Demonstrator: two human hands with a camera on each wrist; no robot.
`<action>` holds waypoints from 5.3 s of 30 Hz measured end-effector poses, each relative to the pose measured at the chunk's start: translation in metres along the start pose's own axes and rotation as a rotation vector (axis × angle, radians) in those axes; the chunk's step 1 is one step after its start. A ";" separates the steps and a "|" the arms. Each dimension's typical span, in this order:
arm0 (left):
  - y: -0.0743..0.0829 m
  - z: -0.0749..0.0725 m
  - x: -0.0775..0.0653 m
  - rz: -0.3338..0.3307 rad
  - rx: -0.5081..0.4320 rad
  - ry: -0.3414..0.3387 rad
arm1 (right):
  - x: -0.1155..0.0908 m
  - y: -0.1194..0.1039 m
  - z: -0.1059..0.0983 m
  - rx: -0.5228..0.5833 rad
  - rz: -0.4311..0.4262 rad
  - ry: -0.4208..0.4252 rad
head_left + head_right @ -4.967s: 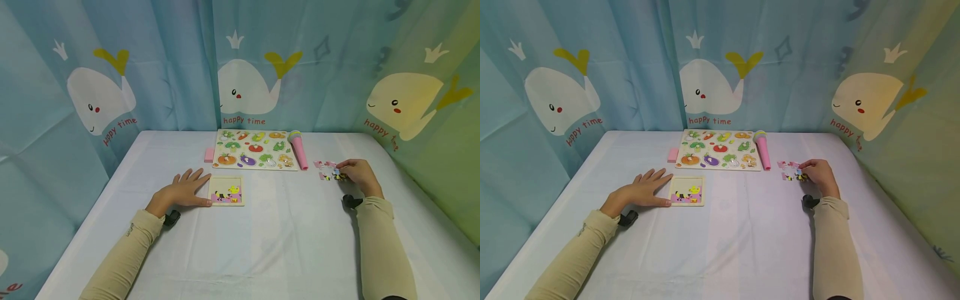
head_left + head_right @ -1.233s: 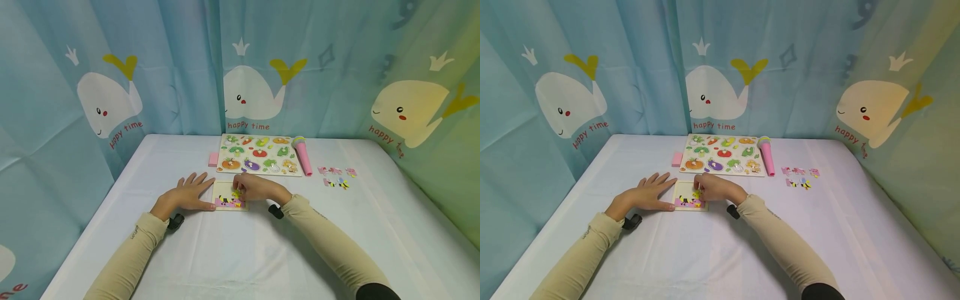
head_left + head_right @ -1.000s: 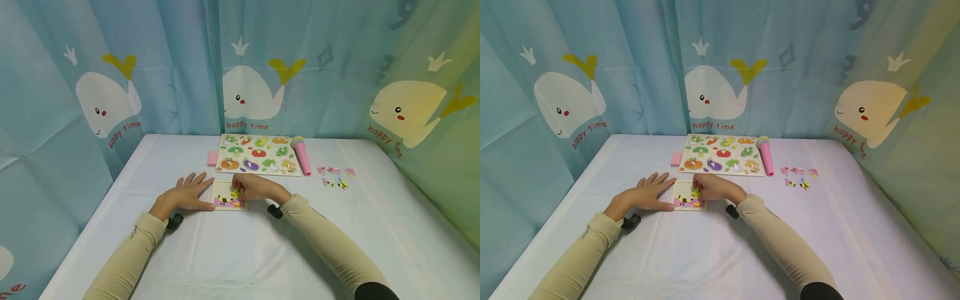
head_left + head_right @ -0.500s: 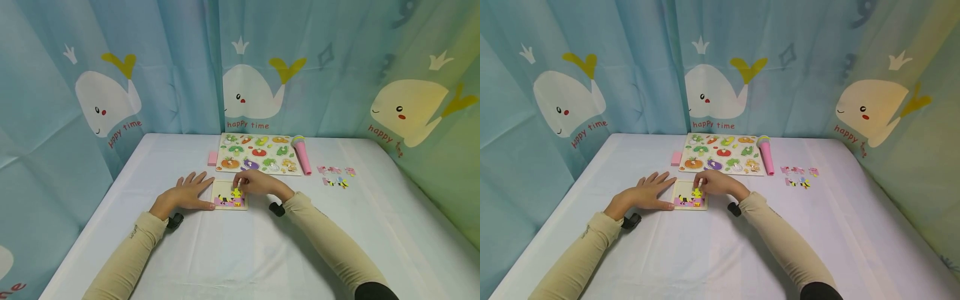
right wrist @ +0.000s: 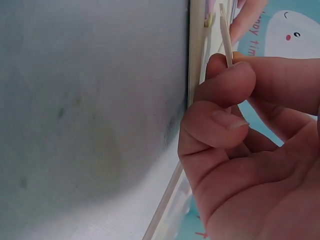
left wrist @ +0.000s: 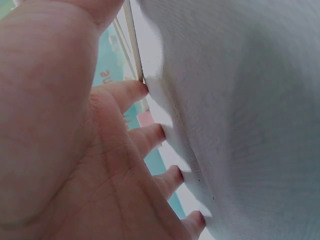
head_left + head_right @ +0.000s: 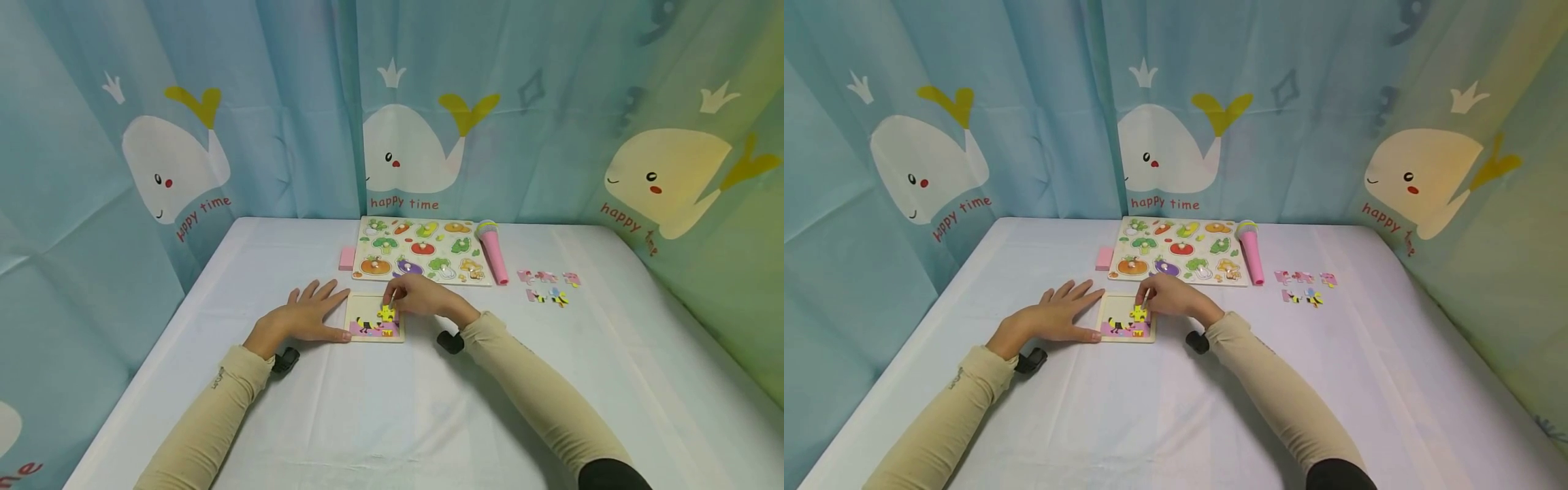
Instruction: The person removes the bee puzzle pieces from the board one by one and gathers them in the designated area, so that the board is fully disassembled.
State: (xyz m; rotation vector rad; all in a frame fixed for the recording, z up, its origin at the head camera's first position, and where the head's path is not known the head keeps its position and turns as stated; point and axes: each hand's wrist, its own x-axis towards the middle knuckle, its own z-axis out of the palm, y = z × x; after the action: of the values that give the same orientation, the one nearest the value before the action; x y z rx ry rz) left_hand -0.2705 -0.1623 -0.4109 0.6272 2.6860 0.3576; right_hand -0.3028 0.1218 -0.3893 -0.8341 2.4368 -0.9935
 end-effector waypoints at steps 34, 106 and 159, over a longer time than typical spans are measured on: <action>0.001 0.000 -0.001 0.000 -0.014 0.000 | -0.034 0.018 -0.040 0.217 0.059 0.148; 0.002 -0.001 -0.001 -0.014 -0.027 -0.015 | -0.113 0.075 -0.098 0.220 0.144 0.394; 0.001 0.000 -0.002 0.000 -0.035 -0.002 | -0.179 0.115 -0.133 0.108 0.327 0.552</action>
State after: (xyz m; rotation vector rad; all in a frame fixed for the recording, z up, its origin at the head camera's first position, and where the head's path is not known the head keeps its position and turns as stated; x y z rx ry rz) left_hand -0.2688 -0.1621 -0.4097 0.6170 2.6720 0.4025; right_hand -0.2832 0.3704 -0.3613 -0.1115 2.8022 -1.3400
